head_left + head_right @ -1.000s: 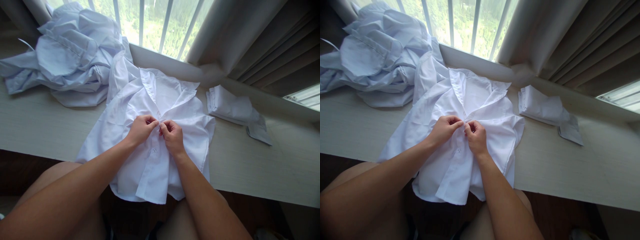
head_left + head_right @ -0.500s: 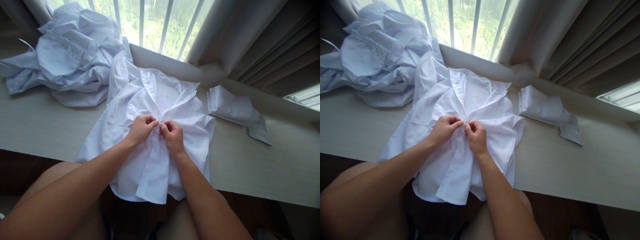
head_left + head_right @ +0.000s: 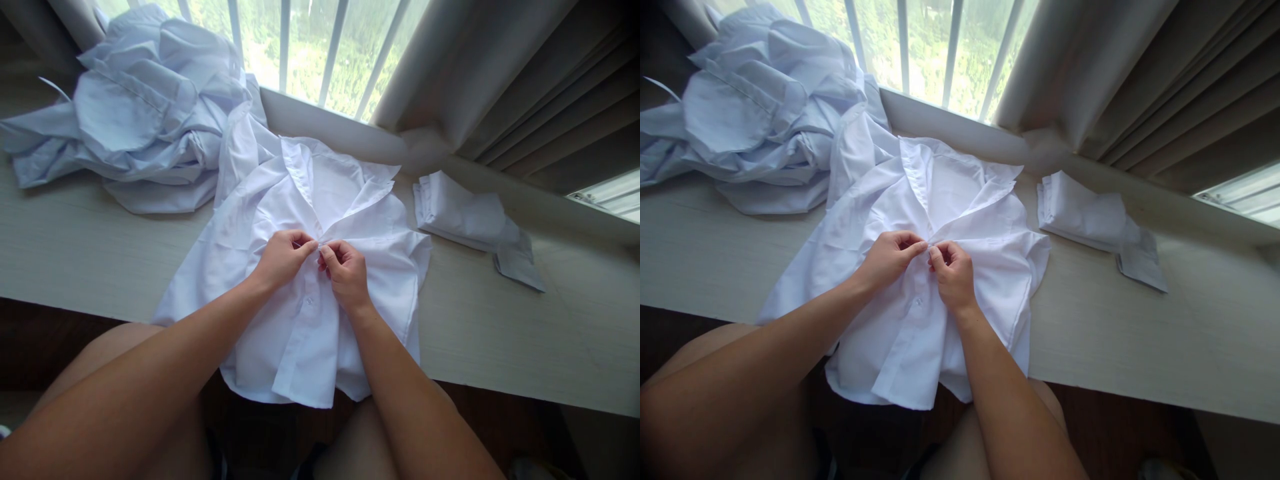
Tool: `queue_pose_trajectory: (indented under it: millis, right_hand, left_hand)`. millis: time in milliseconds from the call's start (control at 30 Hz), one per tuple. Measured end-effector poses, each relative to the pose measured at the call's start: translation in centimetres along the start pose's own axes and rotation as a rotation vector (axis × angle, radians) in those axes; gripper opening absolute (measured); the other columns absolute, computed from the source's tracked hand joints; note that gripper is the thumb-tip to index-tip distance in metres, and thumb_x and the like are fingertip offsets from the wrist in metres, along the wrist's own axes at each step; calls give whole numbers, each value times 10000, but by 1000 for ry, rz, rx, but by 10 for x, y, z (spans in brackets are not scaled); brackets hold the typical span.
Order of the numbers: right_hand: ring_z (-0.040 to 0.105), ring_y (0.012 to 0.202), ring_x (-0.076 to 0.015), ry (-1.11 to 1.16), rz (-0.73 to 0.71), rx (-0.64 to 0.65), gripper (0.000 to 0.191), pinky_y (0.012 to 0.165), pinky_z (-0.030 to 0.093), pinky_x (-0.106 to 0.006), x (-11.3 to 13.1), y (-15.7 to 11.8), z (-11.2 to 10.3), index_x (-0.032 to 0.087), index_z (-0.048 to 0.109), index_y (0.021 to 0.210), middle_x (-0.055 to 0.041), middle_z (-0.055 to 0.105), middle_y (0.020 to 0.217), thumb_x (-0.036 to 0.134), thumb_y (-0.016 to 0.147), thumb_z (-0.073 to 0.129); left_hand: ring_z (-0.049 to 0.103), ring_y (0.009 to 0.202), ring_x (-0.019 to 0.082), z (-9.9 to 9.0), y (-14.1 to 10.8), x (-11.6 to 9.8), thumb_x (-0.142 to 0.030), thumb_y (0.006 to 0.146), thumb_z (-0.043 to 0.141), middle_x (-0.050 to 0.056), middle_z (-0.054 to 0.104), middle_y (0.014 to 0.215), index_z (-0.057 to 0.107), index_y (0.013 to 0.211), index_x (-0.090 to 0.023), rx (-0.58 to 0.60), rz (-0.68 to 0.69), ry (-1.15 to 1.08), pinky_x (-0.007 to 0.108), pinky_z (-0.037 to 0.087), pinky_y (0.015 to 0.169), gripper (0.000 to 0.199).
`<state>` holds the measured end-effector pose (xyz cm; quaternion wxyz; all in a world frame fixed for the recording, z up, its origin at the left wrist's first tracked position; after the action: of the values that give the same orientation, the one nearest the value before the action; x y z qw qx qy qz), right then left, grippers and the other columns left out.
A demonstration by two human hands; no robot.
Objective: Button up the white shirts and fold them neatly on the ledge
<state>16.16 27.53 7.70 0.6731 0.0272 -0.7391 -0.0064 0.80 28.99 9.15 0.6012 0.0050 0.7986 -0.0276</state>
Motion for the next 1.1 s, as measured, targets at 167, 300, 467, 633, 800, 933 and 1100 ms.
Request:
queue_pose_trajectory:
  millis: [167, 300, 467, 633, 800, 933, 1100]
  right_hand:
    - [575, 640, -133, 16, -2, 11, 275, 625, 481, -271, -1, 0, 1, 210, 638, 822, 11, 635, 732, 466, 922, 650]
    - [569, 635, -131, 10, 12, 6, 293, 614, 476, -269, -1, 0, 1, 213, 627, 821, 11, 626, 742, 487, 926, 640]
    - [557, 618, -129, -14, -4, 11, 292, 611, 464, -273, -2, 1, 1, 218, 620, 825, 20, 609, 736, 484, 946, 625]
    - [596, 792, -160, -245, -117, -49, 249, 743, 493, -288, -1, 1, -3, 213, 643, 845, -11, 631, 856, 436, 954, 625]
    - [607, 969, -204, -497, -247, -122, 99, 886, 506, -338, 7, 2, -11, 219, 638, 921, -50, 636, 997, 313, 943, 616]
    - [571, 1204, -267, -779, -238, -155, 213, 1039, 452, -433, 9, 4, -17, 237, 669, 1107, -93, 652, 1245, 182, 917, 591]
    - [427, 1415, -336, -1030, -104, -124, 169, 1073, 400, -546, 0, 6, -21, 274, 707, 1079, -81, 589, 1454, 251, 923, 648]
  left_hand:
    - [677, 776, 178, 1, -1, -1, -355, 872, 644, 33, 768, 822, 767, 823, -182, 2, 16, 34, 282, 476, 713, 218]
    - [675, 777, 176, 1, -2, -2, -359, 886, 631, 29, 766, 827, 755, 832, -189, 13, 35, 48, 282, 483, 727, 217]
    - [683, 787, 183, 2, -2, -1, -370, 846, 668, 37, 765, 849, 742, 855, -180, 21, 12, 45, 285, 495, 715, 204]
    - [677, 771, 180, 2, -3, -3, -350, 855, 666, 37, 760, 850, 726, 855, -179, 41, 37, 159, 291, 498, 713, 181]
    - [640, 785, 191, -7, -2, -9, -304, 932, 596, 46, 731, 871, 730, 853, -195, 6, 195, 502, 331, 497, 782, 190]
    - [622, 1035, 280, -19, 2, -8, -265, 930, 609, 98, 710, 1045, 750, 1023, -197, -77, 268, 761, 404, 486, 947, 182]
    - [609, 1058, 322, -30, 11, 0, -279, 866, 696, 108, 696, 1074, 767, 988, -222, -16, 108, 917, 427, 487, 908, 152]
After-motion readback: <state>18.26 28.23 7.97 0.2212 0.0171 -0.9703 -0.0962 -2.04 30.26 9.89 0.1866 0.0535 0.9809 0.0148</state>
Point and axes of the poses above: each hand's wrist, its own y-axis towards the middle knuckle, its own z-axis out of the palm, x = y × z, the point moved 3 cm from there along y, towards the middle knuckle
